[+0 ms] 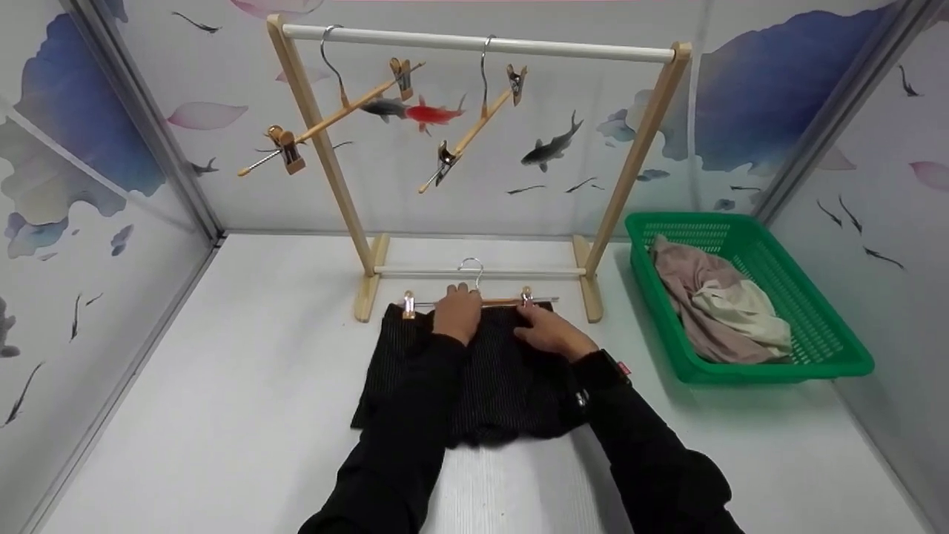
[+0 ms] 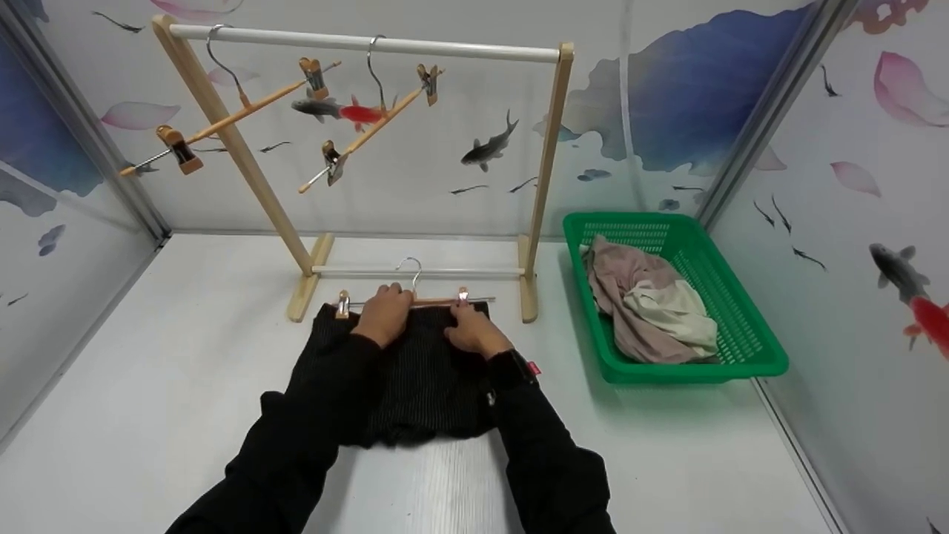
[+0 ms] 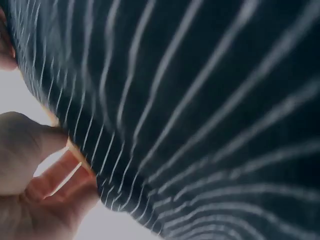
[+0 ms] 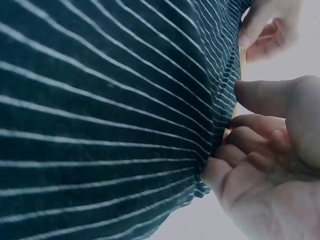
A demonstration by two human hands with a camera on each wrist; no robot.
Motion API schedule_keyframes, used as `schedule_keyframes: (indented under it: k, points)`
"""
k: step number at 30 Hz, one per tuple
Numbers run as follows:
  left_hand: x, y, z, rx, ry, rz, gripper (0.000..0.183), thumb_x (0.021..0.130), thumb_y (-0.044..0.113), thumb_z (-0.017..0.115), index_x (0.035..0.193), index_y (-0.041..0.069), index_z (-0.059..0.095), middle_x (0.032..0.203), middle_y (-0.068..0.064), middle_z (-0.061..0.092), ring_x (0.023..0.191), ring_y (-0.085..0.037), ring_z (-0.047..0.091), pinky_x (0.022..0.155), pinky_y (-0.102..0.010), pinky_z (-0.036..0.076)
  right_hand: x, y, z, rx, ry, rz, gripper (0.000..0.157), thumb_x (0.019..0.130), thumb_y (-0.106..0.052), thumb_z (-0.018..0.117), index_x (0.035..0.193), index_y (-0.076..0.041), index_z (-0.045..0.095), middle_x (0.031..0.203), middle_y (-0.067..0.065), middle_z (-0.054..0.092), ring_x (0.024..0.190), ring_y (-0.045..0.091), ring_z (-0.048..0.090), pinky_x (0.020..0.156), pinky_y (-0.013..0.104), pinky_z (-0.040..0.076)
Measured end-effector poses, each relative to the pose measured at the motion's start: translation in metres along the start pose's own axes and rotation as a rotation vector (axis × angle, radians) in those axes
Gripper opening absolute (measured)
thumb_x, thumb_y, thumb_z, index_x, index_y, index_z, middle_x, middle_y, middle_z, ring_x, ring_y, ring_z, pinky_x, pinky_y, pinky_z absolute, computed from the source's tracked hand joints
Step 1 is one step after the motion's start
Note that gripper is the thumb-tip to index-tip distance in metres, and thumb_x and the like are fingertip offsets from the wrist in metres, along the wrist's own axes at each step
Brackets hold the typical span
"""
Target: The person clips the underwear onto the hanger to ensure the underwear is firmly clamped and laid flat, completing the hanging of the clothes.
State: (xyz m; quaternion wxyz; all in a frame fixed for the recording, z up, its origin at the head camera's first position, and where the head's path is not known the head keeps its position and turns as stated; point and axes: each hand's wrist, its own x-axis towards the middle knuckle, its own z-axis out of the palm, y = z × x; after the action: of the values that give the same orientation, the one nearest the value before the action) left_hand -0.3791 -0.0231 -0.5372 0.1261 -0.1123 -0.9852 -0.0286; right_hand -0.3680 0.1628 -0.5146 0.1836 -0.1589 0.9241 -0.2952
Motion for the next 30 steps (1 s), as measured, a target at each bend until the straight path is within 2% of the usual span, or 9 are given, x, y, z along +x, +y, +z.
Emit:
schedule_keyframes:
  k: [4, 7, 12, 15, 18, 21, 24, 28, 30]
  points:
    - [-0.001, 0.003, 0.002, 0.076, 0.085, 0.013, 0.017, 0.099, 0.004, 0.059, 0.101, -0.002, 0.075, 0.094, -0.015, 0.069, 0.089, -0.028, 0.065, 0.063, -0.038, 0.059, -0.004, 0.0, -0.006, -0.032, 0.023, -0.053, 0.061, 0.106, -0.017, 0.053, 0.157, 0.003, 0.028, 0.155, 0.026, 0.039, 0.143, 0.038, 0.037, 0.116, 0.051, 0.03]
    - [-0.003, 0.004, 0.003, 0.125, 0.172, 0.019, 0.017, 0.099, 0.004, 0.06, 0.096, -0.002, 0.075, 0.089, -0.014, 0.07, 0.085, -0.026, 0.066, 0.058, -0.036, 0.057, -0.009, 0.001, -0.018, -0.046, 0.055, -0.127, 0.058, 0.105, -0.015, 0.054, 0.155, 0.006, 0.032, 0.147, 0.029, 0.048, 0.135, 0.041, 0.046, 0.11, 0.053, 0.036]
    - [-0.008, 0.002, -0.002, 0.14, 0.22, 0.053, 0.015, 0.101, 0.005, 0.059, 0.101, -0.002, 0.073, 0.092, -0.015, 0.071, 0.087, -0.027, 0.068, 0.064, -0.035, 0.059, -0.021, 0.003, -0.048, -0.106, 0.145, -0.182, 0.057, 0.105, -0.012, 0.055, 0.153, 0.01, 0.032, 0.148, 0.034, 0.044, 0.13, 0.046, 0.05, 0.105, 0.057, 0.04]
    - [-0.005, 0.0, -0.012, 0.125, 0.245, 0.129, 0.013, 0.102, 0.005, 0.058, 0.106, -0.001, 0.069, 0.096, -0.015, 0.071, 0.091, -0.027, 0.068, 0.073, -0.033, 0.058, -0.03, 0.006, -0.068, -0.124, 0.186, -0.176, 0.063, 0.105, -0.015, 0.055, 0.155, 0.01, 0.026, 0.15, 0.035, 0.04, 0.129, 0.048, 0.05, 0.105, 0.058, 0.04]
    - [0.001, -0.003, -0.029, 0.092, 0.275, 0.25, 0.011, 0.104, 0.004, 0.056, 0.11, 0.002, 0.065, 0.101, -0.012, 0.069, 0.095, -0.025, 0.067, 0.08, -0.03, 0.056, -0.041, 0.008, -0.085, -0.11, 0.197, -0.18, 0.063, 0.105, -0.021, 0.057, 0.154, 0.009, 0.03, 0.149, 0.035, 0.042, 0.13, 0.048, 0.049, 0.105, 0.059, 0.039]
    - [0.008, -0.006, -0.049, 0.005, 0.287, 0.356, 0.013, 0.104, 0.002, 0.053, 0.115, 0.005, 0.061, 0.107, -0.01, 0.066, 0.1, -0.024, 0.063, 0.084, -0.029, 0.054, -0.052, 0.01, -0.099, -0.013, 0.181, -0.217, 0.054, 0.105, -0.027, 0.058, 0.146, 0.007, 0.048, 0.141, 0.03, 0.053, 0.129, 0.044, 0.052, 0.106, 0.056, 0.041]
    - [0.013, -0.009, -0.069, -0.105, 0.319, 0.426, 0.017, 0.104, -0.002, 0.051, 0.117, 0.005, 0.06, 0.11, -0.01, 0.064, 0.104, -0.024, 0.061, 0.085, -0.03, 0.054, -0.064, 0.009, -0.108, 0.152, 0.138, -0.26, 0.044, 0.105, -0.031, 0.058, 0.135, 0.0, 0.062, 0.129, 0.021, 0.064, 0.12, 0.035, 0.06, 0.101, 0.048, 0.046]
    - [0.017, -0.012, -0.088, -0.175, 0.39, 0.501, 0.019, 0.106, -0.002, 0.047, 0.117, 0.003, 0.062, 0.112, -0.012, 0.065, 0.108, -0.026, 0.061, 0.088, -0.03, 0.053, -0.078, 0.004, -0.11, 0.367, 0.081, -0.259, 0.044, 0.104, -0.037, 0.059, 0.134, -0.005, 0.063, 0.124, 0.014, 0.065, 0.107, 0.025, 0.061, 0.09, 0.035, 0.051]
    - [0.018, -0.011, -0.096, -0.181, 0.419, 0.525, 0.02, 0.106, -0.001, 0.046, 0.117, 0.002, 0.062, 0.112, -0.012, 0.065, 0.109, -0.026, 0.061, 0.089, -0.029, 0.053, -0.085, 0.001, -0.109, 0.485, 0.072, -0.257, 0.047, 0.104, -0.037, 0.059, 0.14, -0.006, 0.058, 0.131, 0.014, 0.062, 0.111, 0.024, 0.06, 0.091, 0.031, 0.052]
